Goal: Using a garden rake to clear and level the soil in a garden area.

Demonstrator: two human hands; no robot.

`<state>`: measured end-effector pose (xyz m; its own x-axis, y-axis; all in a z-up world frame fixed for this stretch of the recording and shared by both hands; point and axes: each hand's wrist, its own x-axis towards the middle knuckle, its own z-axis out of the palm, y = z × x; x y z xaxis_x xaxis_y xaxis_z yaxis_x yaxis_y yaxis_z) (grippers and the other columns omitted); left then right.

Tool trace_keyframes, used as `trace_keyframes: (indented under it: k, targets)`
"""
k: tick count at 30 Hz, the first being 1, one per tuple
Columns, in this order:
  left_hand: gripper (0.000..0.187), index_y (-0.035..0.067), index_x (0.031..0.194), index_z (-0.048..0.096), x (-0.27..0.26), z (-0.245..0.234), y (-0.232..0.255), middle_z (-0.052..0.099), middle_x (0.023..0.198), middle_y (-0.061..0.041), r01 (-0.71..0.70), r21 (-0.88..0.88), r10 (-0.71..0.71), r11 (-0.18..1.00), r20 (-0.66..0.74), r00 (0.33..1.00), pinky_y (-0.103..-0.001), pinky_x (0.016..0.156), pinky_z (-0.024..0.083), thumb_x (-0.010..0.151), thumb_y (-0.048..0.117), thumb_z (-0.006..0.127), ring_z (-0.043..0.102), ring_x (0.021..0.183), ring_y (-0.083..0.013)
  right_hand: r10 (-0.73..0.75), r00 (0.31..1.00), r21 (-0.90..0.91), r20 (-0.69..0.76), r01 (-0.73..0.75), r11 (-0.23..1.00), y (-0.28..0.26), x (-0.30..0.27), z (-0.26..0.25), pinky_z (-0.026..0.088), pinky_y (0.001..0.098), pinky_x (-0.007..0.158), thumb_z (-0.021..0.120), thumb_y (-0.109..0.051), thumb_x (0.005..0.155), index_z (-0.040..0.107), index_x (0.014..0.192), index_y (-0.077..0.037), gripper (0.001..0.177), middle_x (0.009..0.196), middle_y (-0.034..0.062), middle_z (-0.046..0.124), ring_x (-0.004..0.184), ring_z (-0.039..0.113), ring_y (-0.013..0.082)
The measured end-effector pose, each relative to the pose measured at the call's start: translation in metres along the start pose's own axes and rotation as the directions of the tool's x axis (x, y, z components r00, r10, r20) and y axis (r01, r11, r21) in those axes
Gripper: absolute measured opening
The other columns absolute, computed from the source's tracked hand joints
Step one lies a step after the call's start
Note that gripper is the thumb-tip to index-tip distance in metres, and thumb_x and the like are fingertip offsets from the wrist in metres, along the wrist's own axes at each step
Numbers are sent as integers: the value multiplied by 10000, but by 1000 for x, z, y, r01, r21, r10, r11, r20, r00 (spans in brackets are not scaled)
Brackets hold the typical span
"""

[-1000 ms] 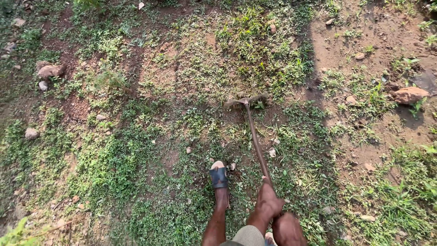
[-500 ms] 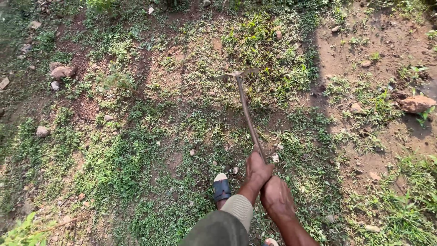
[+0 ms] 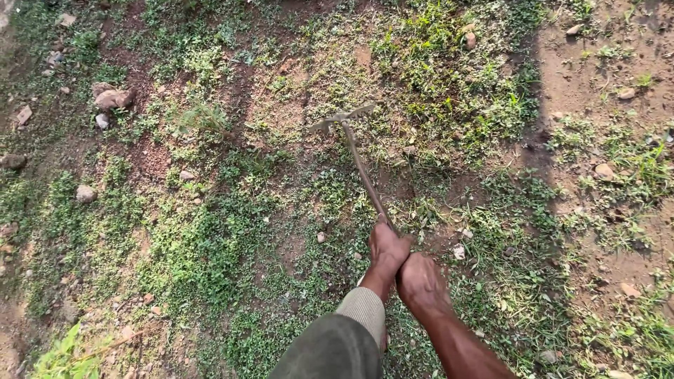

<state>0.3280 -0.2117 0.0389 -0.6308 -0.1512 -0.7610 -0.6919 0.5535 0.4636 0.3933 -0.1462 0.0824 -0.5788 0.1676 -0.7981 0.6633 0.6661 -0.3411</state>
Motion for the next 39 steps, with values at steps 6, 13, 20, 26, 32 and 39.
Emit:
trace_keyframes:
  k: [6, 13, 20, 26, 32, 39]
  targets:
    - [529, 84, 1343, 444, 9, -31, -6, 641, 971, -107, 129, -112, -116, 985, 117, 986, -303, 607, 633, 893, 41, 717, 679, 778, -220, -36, 999, -203, -12, 33, 979, 7, 39, 41, 553, 465, 774, 481, -337, 1022, 678, 1024, -26, 368, 925, 163, 732, 809, 695, 278]
    - [482, 27, 1294, 504, -11, -19, 1, 628, 1016, -104, 76, -85, -68, 993, 101, 993, -294, 642, 643, 883, 59, 753, 695, 806, -215, 107, 986, -47, 131, -101, 994, 37, 54, 33, 484, 416, 556, 362, -445, 1083, 670, 1021, -47, 508, 766, 56, 649, 609, 565, 201]
    - [412, -43, 1206, 591, -24, 57, -21, 675, 942, -130, -19, 38, 18, 999, 47, 999, -293, 559, 642, 849, 60, 768, 706, 727, -219, 148, 934, 285, 325, -245, 927, 116, 43, 17, 402, 387, 374, 335, -307, 1105, 613, 917, 19, 468, 608, 81, 520, 410, 441, 189]
    - [481, -14, 1221, 551, -115, 118, -42, 669, 954, -114, 27, 13, -27, 1000, 15, 1000, -288, 542, 591, 842, 116, 818, 667, 695, -186, 130, 951, 263, 280, -206, 942, 202, -6, 16, 364, 448, 432, 392, -459, 1097, 598, 809, 23, 598, 592, 97, 538, 429, 444, 233]
    - [487, -24, 1206, 579, -168, 191, -87, 674, 994, -134, 23, -89, -21, 996, 22, 1000, -300, 635, 607, 833, 139, 846, 701, 823, -234, -28, 990, -13, 139, 30, 999, 289, -47, 12, 614, 491, 759, 480, -453, 979, 730, 1033, 24, 541, 888, 244, 764, 775, 786, 384]
    - [523, 14, 1322, 487, -245, 252, -128, 651, 1107, -136, 200, -196, -177, 960, 132, 975, -303, 756, 678, 881, 55, 765, 734, 961, -265, -138, 989, -421, 51, 147, 895, 508, 1, 133, 568, 481, 897, 508, -499, 917, 708, 1024, -76, 480, 984, 210, 738, 967, 721, 381]
